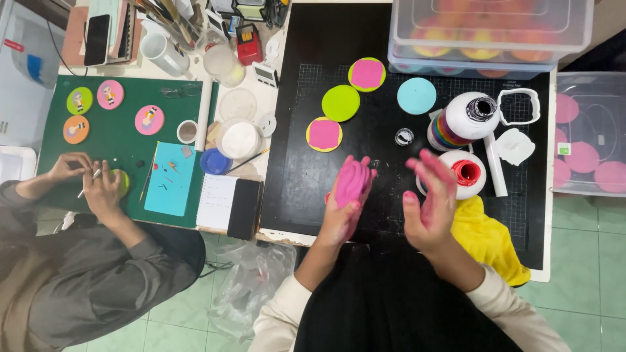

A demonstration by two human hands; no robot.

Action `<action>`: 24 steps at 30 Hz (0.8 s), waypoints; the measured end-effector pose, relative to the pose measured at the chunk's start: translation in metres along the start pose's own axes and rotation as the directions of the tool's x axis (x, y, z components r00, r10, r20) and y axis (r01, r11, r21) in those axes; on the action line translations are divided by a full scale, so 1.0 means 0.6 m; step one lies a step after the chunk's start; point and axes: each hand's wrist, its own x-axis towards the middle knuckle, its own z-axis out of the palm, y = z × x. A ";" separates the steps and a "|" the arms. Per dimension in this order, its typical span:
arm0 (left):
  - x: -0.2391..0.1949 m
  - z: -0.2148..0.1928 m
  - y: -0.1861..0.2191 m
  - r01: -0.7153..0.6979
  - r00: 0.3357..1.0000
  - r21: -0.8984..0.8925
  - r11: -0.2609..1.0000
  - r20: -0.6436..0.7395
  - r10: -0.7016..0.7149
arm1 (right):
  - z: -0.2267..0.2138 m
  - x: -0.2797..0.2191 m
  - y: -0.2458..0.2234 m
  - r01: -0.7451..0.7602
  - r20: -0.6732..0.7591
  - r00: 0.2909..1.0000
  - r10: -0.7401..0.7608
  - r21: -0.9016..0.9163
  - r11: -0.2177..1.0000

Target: The person kneads a pink clay-like material by hand on a black work surface, repeatedly folding and pressing it. They briefly pour a red liquid from a white bottle onto the material and continue kneading. A second person works on a separate green mat to the left, applying details to small circular items.

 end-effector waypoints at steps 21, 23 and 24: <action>-0.008 0.001 0.110 -0.112 0.851 0.751 0.651 0.411 -0.327 | 0.035 -0.071 -0.014 -0.666 0.199 0.714 0.671 0.487 0.565; -0.012 0.023 0.099 -0.038 0.826 0.647 0.761 0.449 -0.340 | 0.054 -0.085 0.001 -0.518 0.130 0.828 0.545 0.549 0.656; -0.018 0.027 0.088 -0.037 0.828 0.648 0.760 0.446 -0.340 | 0.063 -0.079 0.001 -0.519 0.131 0.827 0.546 0.550 0.654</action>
